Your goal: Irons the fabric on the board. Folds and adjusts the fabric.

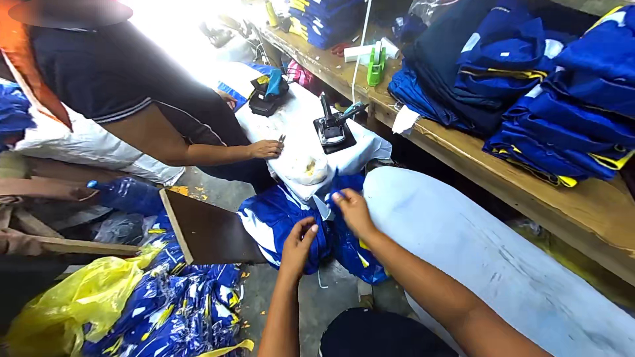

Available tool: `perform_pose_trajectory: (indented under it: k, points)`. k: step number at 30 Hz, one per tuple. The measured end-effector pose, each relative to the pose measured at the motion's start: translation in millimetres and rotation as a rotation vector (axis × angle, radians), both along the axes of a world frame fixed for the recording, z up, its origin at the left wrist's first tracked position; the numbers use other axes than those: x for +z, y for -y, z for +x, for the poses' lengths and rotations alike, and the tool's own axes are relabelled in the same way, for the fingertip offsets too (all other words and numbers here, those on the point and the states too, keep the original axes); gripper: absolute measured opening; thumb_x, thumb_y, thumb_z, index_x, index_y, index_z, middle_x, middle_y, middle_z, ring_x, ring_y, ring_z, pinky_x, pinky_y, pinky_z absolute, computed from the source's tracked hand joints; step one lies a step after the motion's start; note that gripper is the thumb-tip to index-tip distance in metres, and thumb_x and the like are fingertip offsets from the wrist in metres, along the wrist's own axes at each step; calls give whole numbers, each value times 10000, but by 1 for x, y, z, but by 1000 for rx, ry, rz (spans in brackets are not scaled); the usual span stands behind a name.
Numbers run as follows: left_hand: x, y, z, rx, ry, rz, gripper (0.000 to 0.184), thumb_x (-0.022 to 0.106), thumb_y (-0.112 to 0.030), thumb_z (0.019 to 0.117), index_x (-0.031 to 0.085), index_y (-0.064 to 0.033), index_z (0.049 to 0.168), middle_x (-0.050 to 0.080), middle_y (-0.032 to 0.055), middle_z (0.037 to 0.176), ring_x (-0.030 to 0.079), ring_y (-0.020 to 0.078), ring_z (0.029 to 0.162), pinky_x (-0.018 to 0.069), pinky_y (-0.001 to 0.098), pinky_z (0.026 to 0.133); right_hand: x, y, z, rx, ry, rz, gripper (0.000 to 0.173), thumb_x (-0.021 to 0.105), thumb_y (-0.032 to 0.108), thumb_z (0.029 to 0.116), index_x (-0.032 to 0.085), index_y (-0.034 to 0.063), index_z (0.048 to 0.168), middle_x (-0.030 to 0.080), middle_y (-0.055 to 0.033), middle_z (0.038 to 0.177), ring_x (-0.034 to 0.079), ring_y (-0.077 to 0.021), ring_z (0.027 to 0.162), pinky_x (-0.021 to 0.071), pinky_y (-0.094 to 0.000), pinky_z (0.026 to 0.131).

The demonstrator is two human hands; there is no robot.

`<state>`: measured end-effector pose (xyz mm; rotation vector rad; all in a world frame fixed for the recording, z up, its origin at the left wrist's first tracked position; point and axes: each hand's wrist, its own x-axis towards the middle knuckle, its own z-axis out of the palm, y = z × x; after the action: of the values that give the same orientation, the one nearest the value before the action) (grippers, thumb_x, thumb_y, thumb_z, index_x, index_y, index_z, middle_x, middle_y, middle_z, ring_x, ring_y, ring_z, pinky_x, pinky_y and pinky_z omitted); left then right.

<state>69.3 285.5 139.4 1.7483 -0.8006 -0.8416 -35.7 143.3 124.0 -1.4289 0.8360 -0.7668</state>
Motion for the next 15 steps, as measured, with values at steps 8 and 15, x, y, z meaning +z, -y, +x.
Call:
perform_pose_trajectory:
  k: [8, 15]
  points:
    - [19, -30, -58, 176, -308, 138, 249, 446, -167, 1095, 590, 34, 1060, 659, 32, 808, 646, 74, 724, 559, 270, 707, 38, -112, -60, 683, -493, -342, 354, 470, 86, 1048, 603, -76, 1333, 560, -262, 1423, 543, -360, 1349, 439, -463, 1115]
    - [57, -63, -45, -166, 490, 411, 351, 499, -214, 1091, 650, 85, 1197, 654, 294, 1196, 624, 412, 1162, 444, 639, 1016, 24, -125, -122, 978, -593, -423, 412, 591, 202, 1049, 591, 23, 1420, 590, -235, 1409, 511, -408, 1362, 351, -616, 1124]
